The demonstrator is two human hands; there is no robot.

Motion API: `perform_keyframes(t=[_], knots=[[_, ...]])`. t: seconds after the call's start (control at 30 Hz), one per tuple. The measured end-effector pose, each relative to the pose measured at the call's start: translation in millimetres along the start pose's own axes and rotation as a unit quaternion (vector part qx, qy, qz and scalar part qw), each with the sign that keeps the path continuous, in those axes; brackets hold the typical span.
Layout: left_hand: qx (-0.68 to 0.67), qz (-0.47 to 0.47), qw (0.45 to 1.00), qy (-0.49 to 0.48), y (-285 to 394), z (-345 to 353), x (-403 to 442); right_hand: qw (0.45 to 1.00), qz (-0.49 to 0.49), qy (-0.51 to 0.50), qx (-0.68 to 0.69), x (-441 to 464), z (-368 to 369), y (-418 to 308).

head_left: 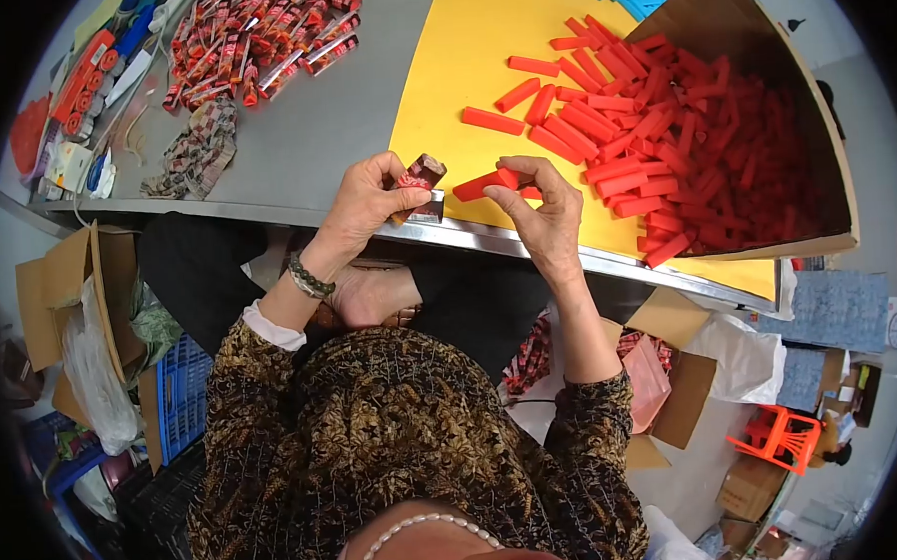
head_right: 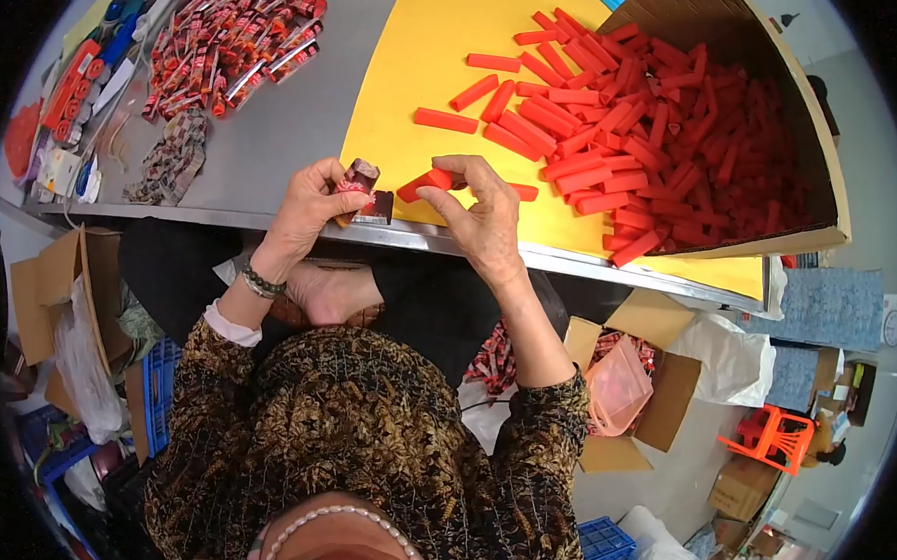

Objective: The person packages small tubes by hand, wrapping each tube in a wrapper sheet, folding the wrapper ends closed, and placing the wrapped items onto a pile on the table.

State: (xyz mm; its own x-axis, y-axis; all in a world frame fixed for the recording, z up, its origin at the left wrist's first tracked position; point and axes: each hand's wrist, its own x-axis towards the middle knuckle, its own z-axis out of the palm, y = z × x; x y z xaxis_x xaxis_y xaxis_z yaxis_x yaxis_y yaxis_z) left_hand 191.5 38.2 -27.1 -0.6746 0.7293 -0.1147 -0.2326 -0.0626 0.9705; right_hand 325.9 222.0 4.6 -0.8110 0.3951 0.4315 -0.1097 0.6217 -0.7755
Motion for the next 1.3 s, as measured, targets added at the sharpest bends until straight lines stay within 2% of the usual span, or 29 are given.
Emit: perform_keyframes(t=[0.1, 0.23, 0.33, 0.43, 0.53, 0.6, 0.67, 0.7, 0.83, 0.97, 1.07, 1.1, 1.2, 1.3], knots=[[0.025, 0.01, 1.0, 0.0, -4, -2, 1, 0.999, -0.036, 0.024, -0.022, -1, -1, -8], [0.065, 0.039, 0.997, 0.011, -7, -3, 2, 0.988, -0.076, 0.128, 0.034, -4, 1, -8], [0.12, 0.061, 0.991, 0.001, -4, -1, 1, 0.983, -0.098, 0.144, 0.056, -6, 2, -12], [0.181, 0.07, 0.981, 0.005, 3, 2, 1, 0.985, -0.085, 0.131, 0.069, -10, 3, -14], [0.136, 0.031, 0.99, 0.007, 10, 9, -1, 0.987, -0.092, 0.114, 0.064, -13, 2, -12], [0.168, 0.014, 0.986, 0.002, 10, 9, 1, 0.99, -0.096, 0.092, 0.047, -14, -2, -12], [0.131, 0.036, 0.991, -0.017, 10, 10, -1, 0.992, -0.09, 0.073, 0.051, -14, -4, -10], [0.157, 0.025, 0.987, -0.018, 9, 9, -1, 0.993, -0.086, 0.063, 0.044, -13, -7, -9], [0.182, 0.029, 0.983, -0.024, 6, 9, -2, 0.977, 0.03, 0.068, 0.198, -9, -13, -17], [0.186, 0.052, 0.981, -0.034, 10, 12, -5, 0.993, -0.027, 0.039, 0.106, -8, -17, -17], [0.191, 0.047, 0.98, -0.037, 15, 15, -7, 0.99, -0.134, 0.047, 0.002, -6, -23, -31], [0.188, 0.048, 0.98, -0.04, 14, 15, -7, 0.99, -0.137, 0.038, 0.002, -6, -23, -32], [0.173, 0.058, 0.982, -0.045, 7, 16, -4, 0.993, -0.114, 0.019, 0.008, -7, -24, -30], [0.147, 0.055, 0.986, -0.049, 4, 16, -3, 0.989, -0.003, 0.037, 0.144, -10, -24, -24]])
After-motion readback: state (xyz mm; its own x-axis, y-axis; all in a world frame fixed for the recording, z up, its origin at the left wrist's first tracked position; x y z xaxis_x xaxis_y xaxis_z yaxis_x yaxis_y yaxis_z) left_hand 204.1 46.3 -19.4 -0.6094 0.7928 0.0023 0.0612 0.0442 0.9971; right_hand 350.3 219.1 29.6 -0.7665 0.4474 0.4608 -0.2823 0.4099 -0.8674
